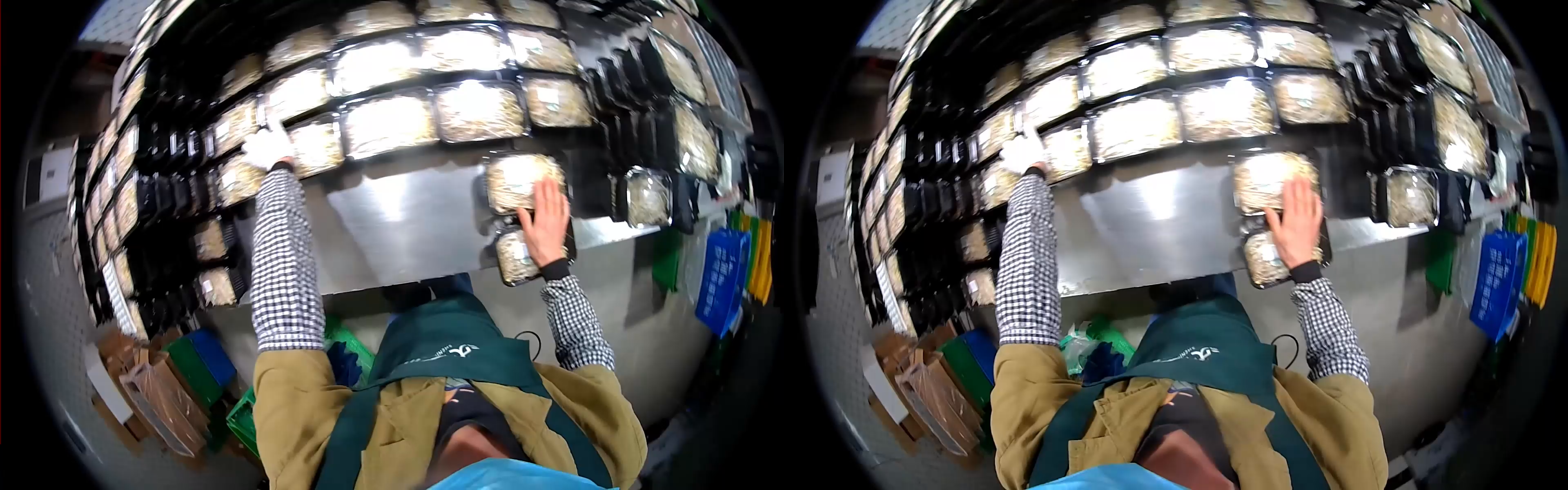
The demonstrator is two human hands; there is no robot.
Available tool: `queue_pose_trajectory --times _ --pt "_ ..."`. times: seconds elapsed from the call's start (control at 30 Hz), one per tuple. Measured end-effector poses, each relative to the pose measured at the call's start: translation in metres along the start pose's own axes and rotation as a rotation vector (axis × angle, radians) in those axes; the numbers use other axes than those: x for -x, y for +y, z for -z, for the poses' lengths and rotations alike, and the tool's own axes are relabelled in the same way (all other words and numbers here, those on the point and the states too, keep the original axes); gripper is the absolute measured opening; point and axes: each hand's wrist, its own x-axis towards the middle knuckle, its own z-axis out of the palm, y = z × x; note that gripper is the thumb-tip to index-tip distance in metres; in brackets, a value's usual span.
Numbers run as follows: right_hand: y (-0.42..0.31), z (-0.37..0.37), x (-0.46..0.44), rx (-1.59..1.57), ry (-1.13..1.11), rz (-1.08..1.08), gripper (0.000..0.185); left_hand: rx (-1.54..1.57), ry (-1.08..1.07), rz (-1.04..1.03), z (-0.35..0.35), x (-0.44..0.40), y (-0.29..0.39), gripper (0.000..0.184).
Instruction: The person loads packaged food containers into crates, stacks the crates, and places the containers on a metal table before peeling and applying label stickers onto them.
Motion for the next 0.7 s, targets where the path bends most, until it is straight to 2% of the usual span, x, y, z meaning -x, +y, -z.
queue_pose_trajectory --times 0.03,0.1,0.13,0.17,0.2,0.23,0.33,0.37,0.4,0.43,0.47,0.5,0.57,0.63,0.67,0.7 --pt "0.001 0.004 -0.003 -0.085 0.03 0.02 0.056 -0.029 0.094 -0.011 -0.003 0.0 0.001 0.044" --pt "0.021 0.009 -0.006 -0.057 0.294 -0.109 0.047 0.02 0.034 -0.017 0.018 0.002 0.003 0.042" --pt "0.035 0.01 -0.006 -0.038 0.275 -0.231 0.046 0.0 -0.108 0.006 0.04 0.005 0.009 0.041" --pt "0.049 0.01 -0.007 -0.025 0.256 -0.345 0.044 -0.02 -0.12 -0.062 0.035 0.006 0.012 0.037" --pt "0.06 0.009 -0.007 -0.147 0.102 -0.449 0.042 -0.043 -0.129 -0.125 0.03 0.006 0.013 0.034" --pt "0.062 0.013 -0.009 -0.245 -0.024 -0.471 0.04 -0.069 -0.136 -0.177 0.021 0.004 0.011 0.032" --pt "0.079 -0.012 -0.007 -0.393 0.005 -0.347 0.036 -0.172 -0.139 -0.26 -0.016 -0.022 -0.028 0.036" --pt "0.075 -0.007 -0.009 -0.402 -0.01 -0.348 0.035 -0.122 0.054 -0.304 -0.046 -0.028 -0.045 0.037" --pt "0.072 -0.005 -0.009 -0.418 -0.009 -0.363 0.033 0.036 -0.022 -0.11 -0.044 -0.028 -0.048 0.033" --pt "0.07 -0.003 -0.009 -0.429 -0.008 -0.379 0.031 0.073 -0.062 -0.161 -0.028 -0.023 -0.052 0.046" --pt "0.066 0.002 -0.01 -0.473 -0.023 -0.399 0.03 -0.063 -0.005 -0.328 -0.018 -0.017 -0.054 0.036" --pt "0.062 0.008 -0.011 -0.511 -0.045 -0.419 0.028 0.006 0.096 -0.356 -0.02 -0.012 -0.058 0.029" --pt "0.057 0.017 -0.013 -0.464 -0.012 -0.365 0.025 0.08 0.127 -0.373 0.011 0.005 -0.057 0.019" --pt "0.051 0.035 -0.033 -0.328 0.093 -0.178 0.024 0.151 0.216 -0.377 0.049 0.018 -0.05 0.014" --pt "0.054 0.042 -0.045 -0.21 0.149 -0.026 0.023 0.037 0.197 -0.472 0.1 0.031 -0.051 0.015" --pt "0.05 0.047 -0.058 -0.108 0.218 0.138 0.022 0.028 0.256 -0.294 0.103 0.038 -0.051 0.017"
